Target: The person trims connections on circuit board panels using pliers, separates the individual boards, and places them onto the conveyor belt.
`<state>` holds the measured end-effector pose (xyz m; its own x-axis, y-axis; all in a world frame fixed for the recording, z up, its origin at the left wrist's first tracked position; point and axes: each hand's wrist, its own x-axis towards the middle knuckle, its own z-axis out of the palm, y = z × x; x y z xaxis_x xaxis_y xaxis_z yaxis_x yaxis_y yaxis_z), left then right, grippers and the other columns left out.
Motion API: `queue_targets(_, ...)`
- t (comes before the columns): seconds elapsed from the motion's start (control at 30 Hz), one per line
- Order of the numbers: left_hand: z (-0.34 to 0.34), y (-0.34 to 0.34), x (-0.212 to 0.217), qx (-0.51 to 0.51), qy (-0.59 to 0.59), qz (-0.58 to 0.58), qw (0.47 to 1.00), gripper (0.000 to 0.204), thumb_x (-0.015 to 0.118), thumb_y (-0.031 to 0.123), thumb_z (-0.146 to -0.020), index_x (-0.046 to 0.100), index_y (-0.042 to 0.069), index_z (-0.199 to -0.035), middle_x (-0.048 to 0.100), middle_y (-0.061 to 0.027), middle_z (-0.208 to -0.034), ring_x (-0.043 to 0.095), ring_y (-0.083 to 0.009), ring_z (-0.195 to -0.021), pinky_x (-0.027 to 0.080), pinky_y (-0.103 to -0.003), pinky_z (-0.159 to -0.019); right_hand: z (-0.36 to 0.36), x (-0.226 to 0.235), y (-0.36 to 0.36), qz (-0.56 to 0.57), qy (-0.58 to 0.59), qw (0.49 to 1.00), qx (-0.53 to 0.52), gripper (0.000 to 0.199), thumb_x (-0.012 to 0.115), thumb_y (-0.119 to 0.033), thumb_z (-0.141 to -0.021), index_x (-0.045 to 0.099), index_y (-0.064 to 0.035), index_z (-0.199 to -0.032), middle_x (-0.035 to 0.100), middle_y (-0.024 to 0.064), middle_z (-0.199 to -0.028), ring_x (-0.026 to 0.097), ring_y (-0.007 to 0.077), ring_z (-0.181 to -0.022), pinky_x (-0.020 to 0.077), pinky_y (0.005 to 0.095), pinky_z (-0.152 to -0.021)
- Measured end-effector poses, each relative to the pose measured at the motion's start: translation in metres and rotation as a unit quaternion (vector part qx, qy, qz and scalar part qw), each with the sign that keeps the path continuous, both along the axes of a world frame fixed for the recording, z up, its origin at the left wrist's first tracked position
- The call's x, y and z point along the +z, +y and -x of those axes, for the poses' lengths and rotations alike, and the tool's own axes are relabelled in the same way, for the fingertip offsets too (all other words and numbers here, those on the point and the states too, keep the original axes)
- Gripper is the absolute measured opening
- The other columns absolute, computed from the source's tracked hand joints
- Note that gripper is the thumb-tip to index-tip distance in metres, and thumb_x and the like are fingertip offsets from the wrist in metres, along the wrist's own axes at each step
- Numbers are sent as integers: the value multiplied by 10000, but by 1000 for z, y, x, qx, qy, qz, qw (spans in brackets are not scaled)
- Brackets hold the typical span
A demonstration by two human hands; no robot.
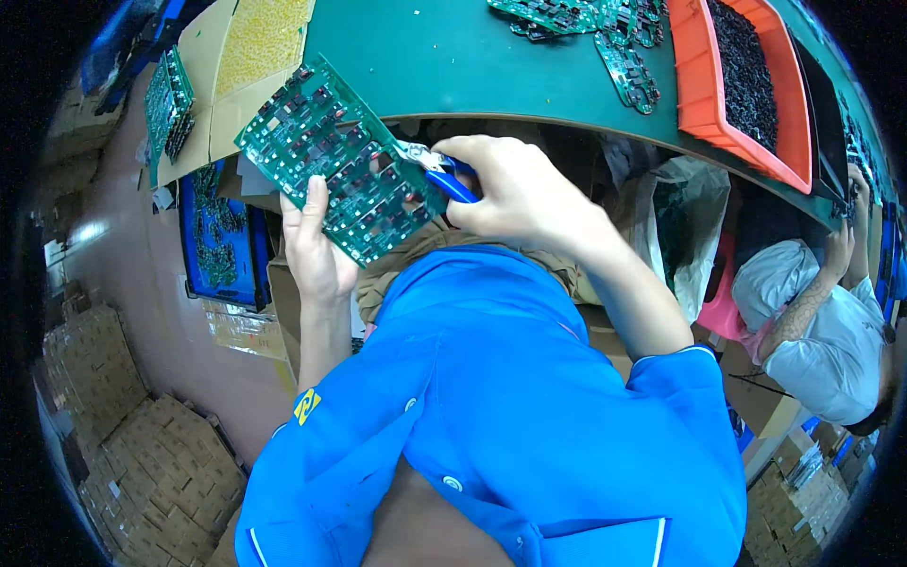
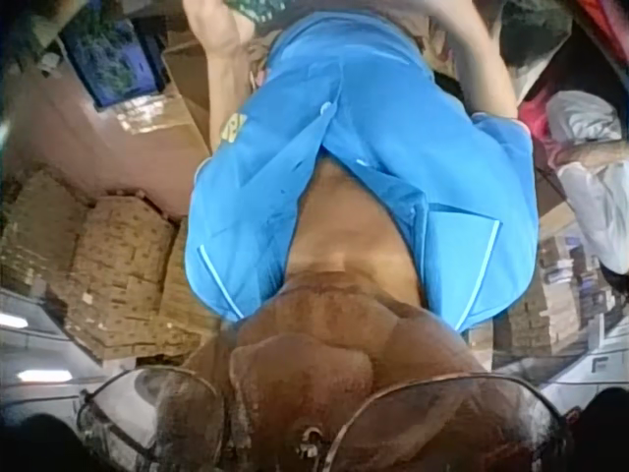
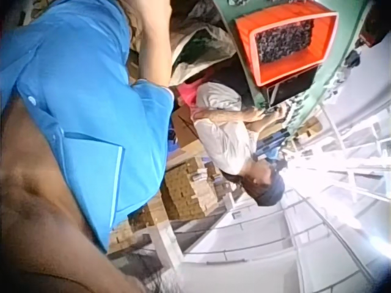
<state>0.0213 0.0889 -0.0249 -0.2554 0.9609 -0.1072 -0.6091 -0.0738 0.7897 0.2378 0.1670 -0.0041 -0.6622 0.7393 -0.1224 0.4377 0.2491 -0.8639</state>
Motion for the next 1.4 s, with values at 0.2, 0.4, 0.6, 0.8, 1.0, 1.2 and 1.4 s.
queue_targets(0.2, -6, -1, -5, 74, 30, 4, 997, 358, 512, 70, -1038, 481, 74, -1395, 600, -126, -1319, 622, -257, -1157, 530, -436, -991, 3, 5, -12, -175, -61, 977, -104, 482, 678, -148, -756, 605, -8, -1211, 654, 182, -979, 671, 351, -875, 540, 444, -787)
queue_targets(0.4, 36, -10, 0, 8, 50, 32, 998, 409, 510, 13, -1015, 461, 37, -1420, 584, -158, -1349, 624, -283, -1158, 543, -470, -965, -81, 42, -31, -129, -110, 979, -118, 470, 675, -165, -711, 649, -23, -1158, 676, 210, -962, 663, 388, -892, 535, 449, -788)
queue_targets(0.6, 43, -11, -2, -139, 203, 84, 966, 312, 599, -30, -956, 604, -14, -1268, 677, -77, -1170, 644, -144, -1025, 497, -294, -925, -199, 66, -91, 97, -494, 847, -170, 560, 726, -150, -652, 683, -17, -1193, 699, 227, -1090, 678, 368, -1009, 522, 420, -923)
queue_targets(0.8, 16, 25, 30, -410, 388, 80, 822, 284, 645, 89, -939, 608, -63, -1175, 692, -56, -1019, 591, -108, -902, 490, -280, -826, -244, -15, -90, 74, -662, 718, -202, 499, 729, -191, -637, 707, -56, -1117, 719, 185, -1029, 694, 377, -949, 552, 453, -870)
queue_targets(1.0, 14, 56, 68, -503, 594, 43, 626, 206, 663, 88, -878, 627, -26, -1046, 668, -184, -834, 646, -286, -757, 504, -395, -739, -88, 68, -34, -185, -144, 972, -29, 532, 708, -217, -712, 611, -37, -1203, 629, 152, -995, 618, 355, -966, 495, 439, -844)
queue_targets(1.2, 17, 64, 84, -481, 697, -14, 532, 205, 671, 93, -860, 646, -7, -1037, 656, -221, -826, 645, -380, -784, 488, -443, -697, -42, 58, 9, -302, -159, 931, 131, 540, 732, -229, -695, 644, -28, -1187, 651, 131, -1041, 628, 322, -1004, 485, 413, -909)
queue_targets(1.4, 9, 75, 83, -506, 725, -29, 466, 174, 670, 110, -857, 675, 12, -1001, 644, -212, -757, 655, -380, -761, 490, -470, -697, -41, 45, 25, -237, -157, 943, 171, 539, 719, -216, -684, 651, -19, -1181, 666, 154, -1077, 638, 338, -1049, 500, 427, -951)
